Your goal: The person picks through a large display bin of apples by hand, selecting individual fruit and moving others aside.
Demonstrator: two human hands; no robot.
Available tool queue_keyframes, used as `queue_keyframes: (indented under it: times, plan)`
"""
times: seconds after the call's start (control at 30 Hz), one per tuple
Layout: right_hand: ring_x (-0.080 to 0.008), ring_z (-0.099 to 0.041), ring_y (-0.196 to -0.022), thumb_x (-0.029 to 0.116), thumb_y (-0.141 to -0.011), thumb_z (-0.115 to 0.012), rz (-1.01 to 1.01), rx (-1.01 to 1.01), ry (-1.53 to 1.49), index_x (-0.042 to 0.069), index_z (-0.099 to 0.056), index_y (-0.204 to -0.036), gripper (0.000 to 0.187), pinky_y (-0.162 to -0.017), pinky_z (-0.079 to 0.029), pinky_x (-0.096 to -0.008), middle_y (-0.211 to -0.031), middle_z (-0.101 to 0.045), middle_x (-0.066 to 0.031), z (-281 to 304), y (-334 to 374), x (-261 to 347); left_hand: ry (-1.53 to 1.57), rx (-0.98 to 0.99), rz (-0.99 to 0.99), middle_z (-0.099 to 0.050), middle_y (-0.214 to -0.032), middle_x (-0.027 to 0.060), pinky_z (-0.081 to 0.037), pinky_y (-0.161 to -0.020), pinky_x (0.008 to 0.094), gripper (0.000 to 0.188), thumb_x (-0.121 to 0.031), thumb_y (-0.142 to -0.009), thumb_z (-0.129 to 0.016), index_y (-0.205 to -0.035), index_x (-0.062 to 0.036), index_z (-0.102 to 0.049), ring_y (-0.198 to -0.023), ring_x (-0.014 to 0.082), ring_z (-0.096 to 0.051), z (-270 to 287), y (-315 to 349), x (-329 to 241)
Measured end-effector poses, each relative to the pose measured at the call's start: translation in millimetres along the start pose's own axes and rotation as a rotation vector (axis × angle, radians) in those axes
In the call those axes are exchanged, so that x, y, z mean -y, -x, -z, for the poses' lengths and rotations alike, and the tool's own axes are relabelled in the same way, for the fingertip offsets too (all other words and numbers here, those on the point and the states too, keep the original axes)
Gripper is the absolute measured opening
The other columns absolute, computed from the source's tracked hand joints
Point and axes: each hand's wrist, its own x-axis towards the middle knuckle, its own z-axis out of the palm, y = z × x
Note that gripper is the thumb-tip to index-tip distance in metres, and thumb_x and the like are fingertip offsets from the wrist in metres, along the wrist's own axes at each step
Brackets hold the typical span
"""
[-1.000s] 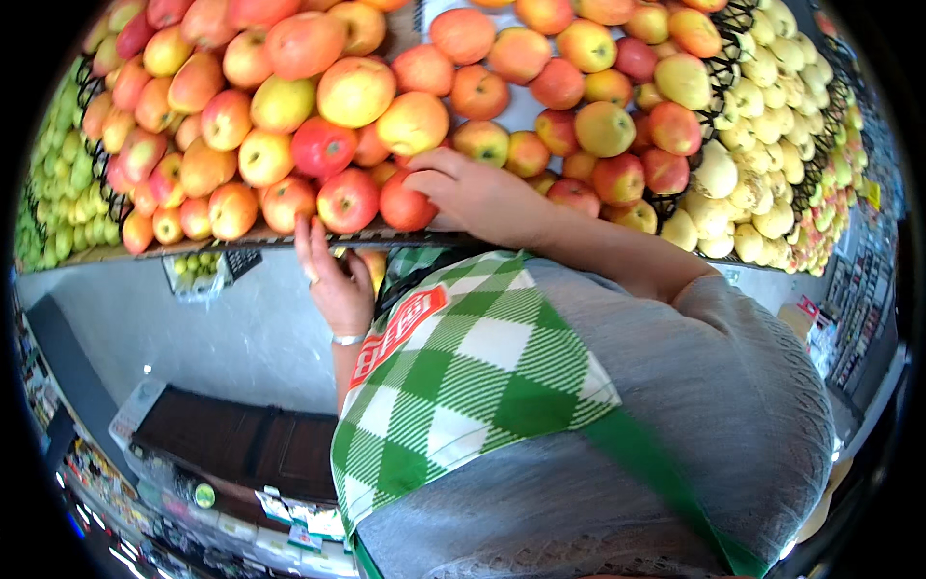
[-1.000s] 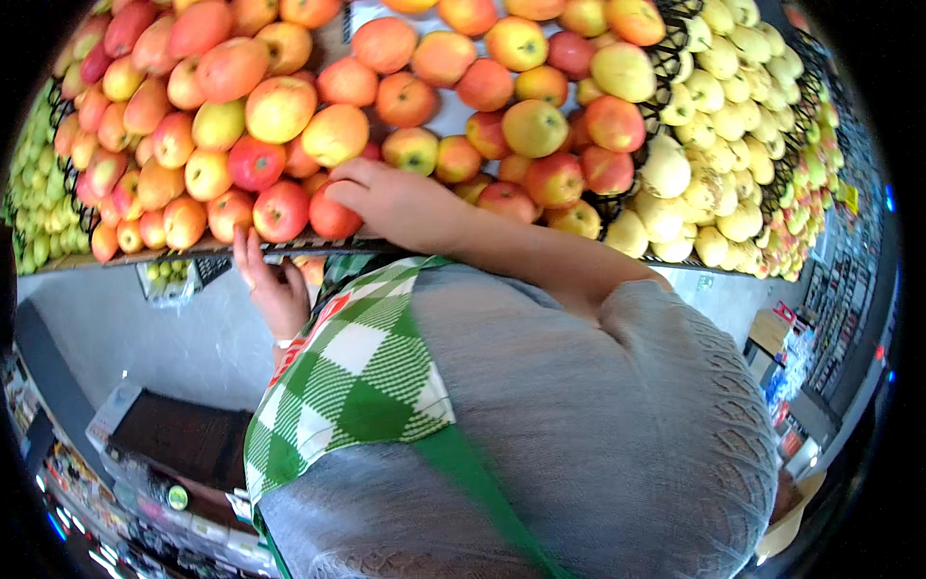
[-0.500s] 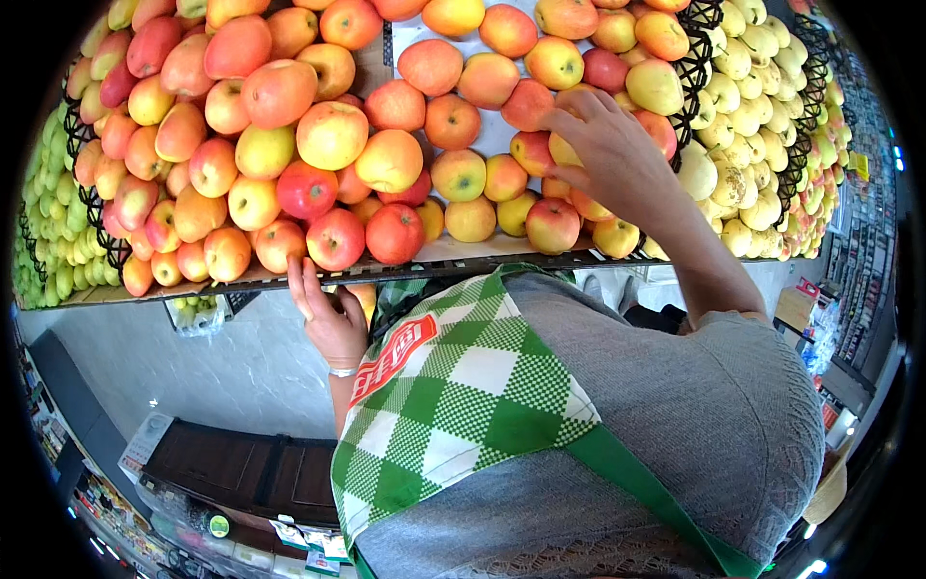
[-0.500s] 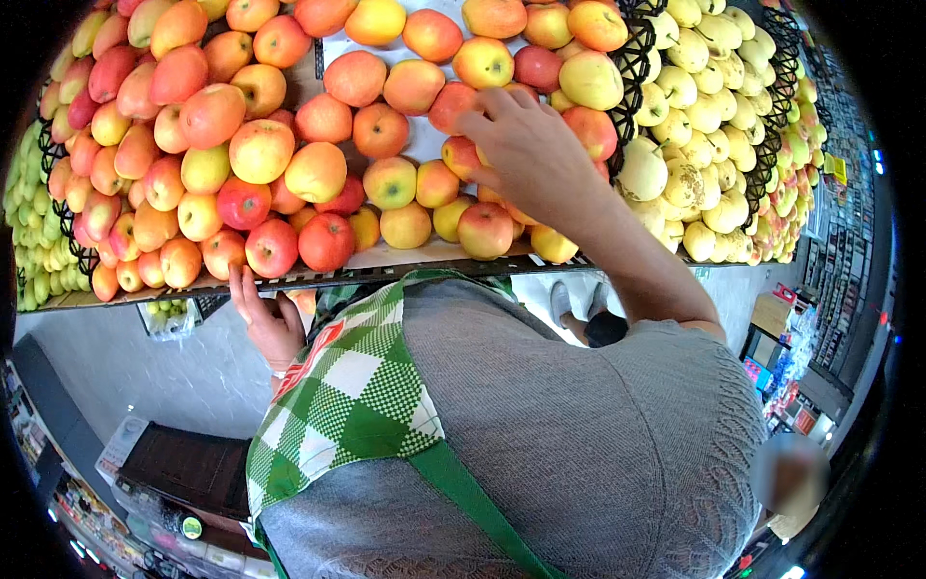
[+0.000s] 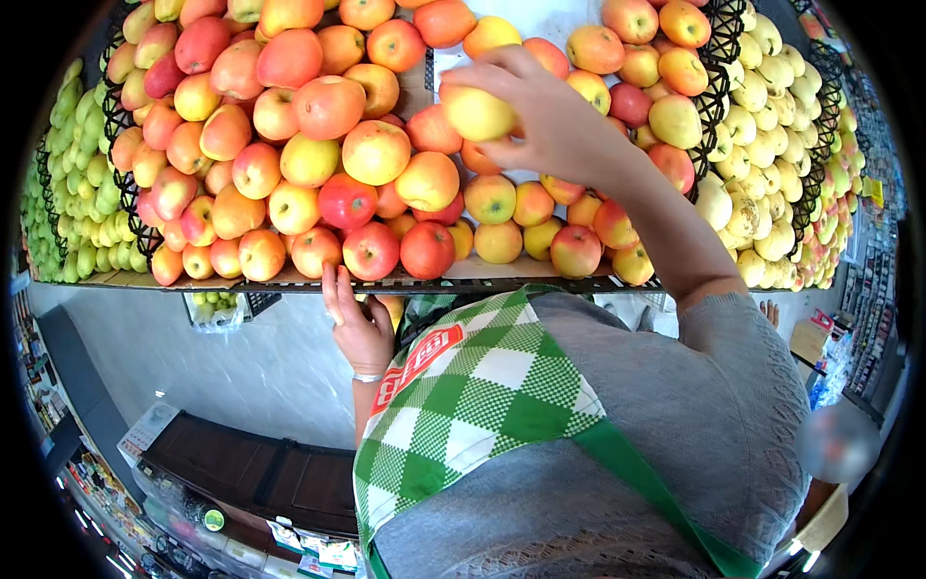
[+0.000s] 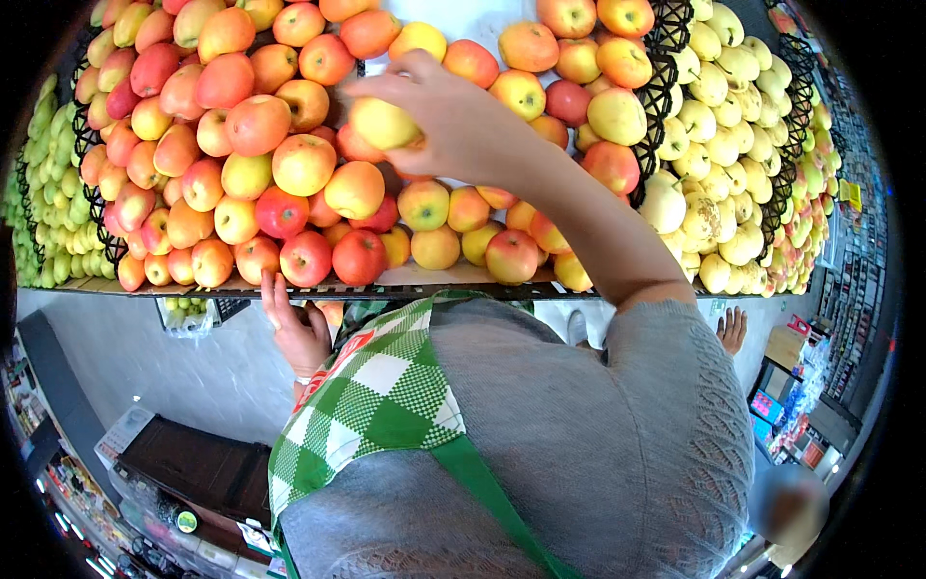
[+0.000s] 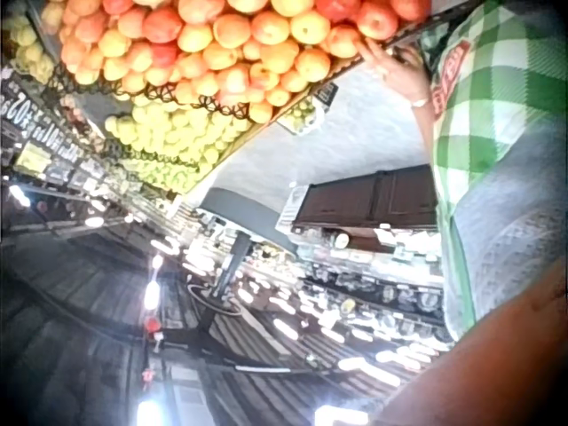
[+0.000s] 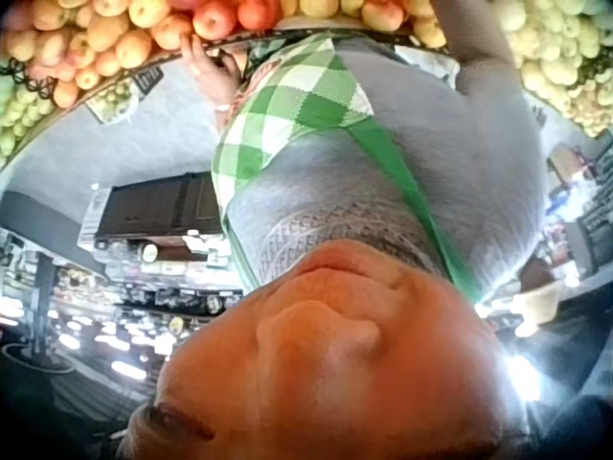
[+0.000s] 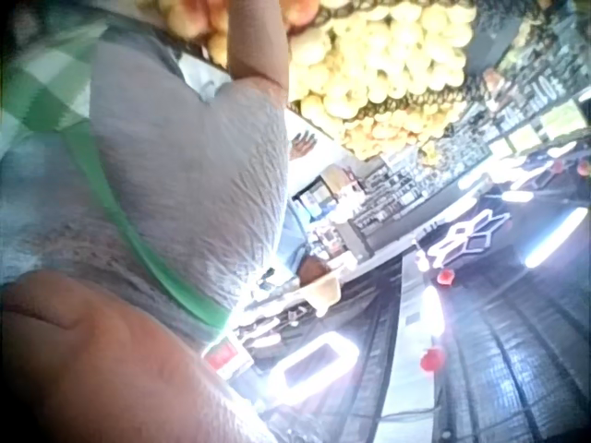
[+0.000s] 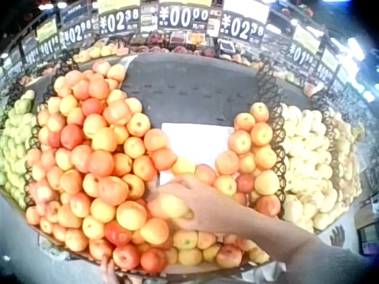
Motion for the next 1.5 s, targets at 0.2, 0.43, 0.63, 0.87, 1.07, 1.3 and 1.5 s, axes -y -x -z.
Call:
queue_keyframes:
  times: [0.2, 0.43, 0.63, 0.87, 1.07, 1.3, 1.5]
  plan:
    - [-0.0326, -0.049, -0.125, 0.010, -0.078, -0.063, 0.181, -0.019, 0.025, 0.009, -0.052, -0.130, 0.053, -0.098, -0.047, -0.0400, -0.137, -0.050, -0.0143, -47.7, -49.2, -36.7, 0.010, -0.008, 0.007, -0.037, -0.150, 0.0181, -0.056, -0.072, 0.0424, 0.063, 0.003, -0.078, -0.057, -0.138, -0.0053, -0.044, -0.111, 0.0412, -0.059, 0.2, -1.1, -6.5]
    - [-0.0323, -0.048, -0.127, 0.014, -0.083, -0.064, 0.168, -0.084, 0.027, 0.015, -0.051, -0.134, 0.053, -0.101, -0.045, -0.0417, -0.142, -0.046, -0.0129, -41.4, -28.9, -34.0, 0.044, -0.023, -0.026, -0.036, -0.150, 0.0198, -0.055, -0.080, 0.0432, 0.062, 0.004, -0.079, -0.058, -0.139, -0.0037, -0.044, -0.124, 0.0437, -0.050, -1.0, 2.0, 0.9]
    - [-0.0325, -0.054, -0.119, 0.016, -0.085, -0.064, -0.017, -0.226, 0.224, 0.010, -0.056, -0.127, 0.043, -0.100, -0.046, -0.0401, -0.126, -0.059, -0.0144, 9.1, -6.7, -54.4, 0.057, 0.013, 0.002, -0.035, -0.150, 0.0214, -0.054, -0.084, 0.0440, 0.062, 0.004, -0.080, -0.057, -0.139, -0.0032, -0.044, -0.125, 0.0456, -0.048, -1.2, 2.6, 3.5]
    - [-0.0315, -0.057, -0.112, 0.006, -0.084, -0.059, -0.074, -0.056, 0.698, 0.010, -0.058, -0.125, 0.041, -0.093, -0.048, -0.0407, -0.121, -0.061, -0.0108, 75.8, 15.9, -114.7, 0.051, -0.010, -0.070, -0.036, -0.149, 0.0218, -0.053, -0.088, 0.0441, 0.061, 0.004, -0.079, -0.056, -0.138, -0.0023, -0.043, -0.129, 0.0454, -0.045, -4.2, 0.3, 6.2]
    - [-0.0307, -0.059, -0.108, 0.004, -0.079, -0.061, -0.025, 0.083, 0.788, 0.010, -0.058, -0.123, 0.045, -0.089, -0.049, -0.0403, -0.114, -0.062, -0.0087, 80.9, 1.5, -114.8, 0.019, -0.002, -0.023, -0.038, -0.149, 0.0198, -0.055, -0.078, 0.0445, 0.062, 0.003, -0.078, -0.056, -0.139, -0.0053, -0.044, -0.123, 0.0422, -0.051, -0.4, 2.3, 3.0]
    - [-0.0170, -0.065, -0.079, 0.029, -0.080, -0.076, -0.159, -0.117, -0.058, 0.003, -0.052, -0.122, 0.055, -0.071, -0.054, -0.0294, -0.094, -0.065, -0.0135, 62.3, -41.6, -61.1, 0.010, 0.014, 0.013, -0.037, -0.149, 0.0197, -0.057, -0.071, 0.0437, 0.063, 0.003, -0.076, -0.055, -0.137, -0.0038, -0.045, -0.116, 0.0438, -0.056, 0.9, 3.2, 1.2]
    - [-0.0216, -0.067, -0.085, 0.044, -0.083, -0.072, -0.339, -0.129, -0.301, -0.003, -0.051, -0.113, 0.059, -0.071, -0.054, -0.0332, -0.095, -0.066, -0.0175, 4.9, -101.1, -44.4, 0.025, 0.020, 0.031, -0.037, -0.150, 0.0172, -0.054, -0.063, 0.0408, 0.068, 0.004, -0.075, -0.054, -0.140, -0.0082, -0.043, -0.102, 0.0402, -0.063, 2.2, 3.0, 0.9]
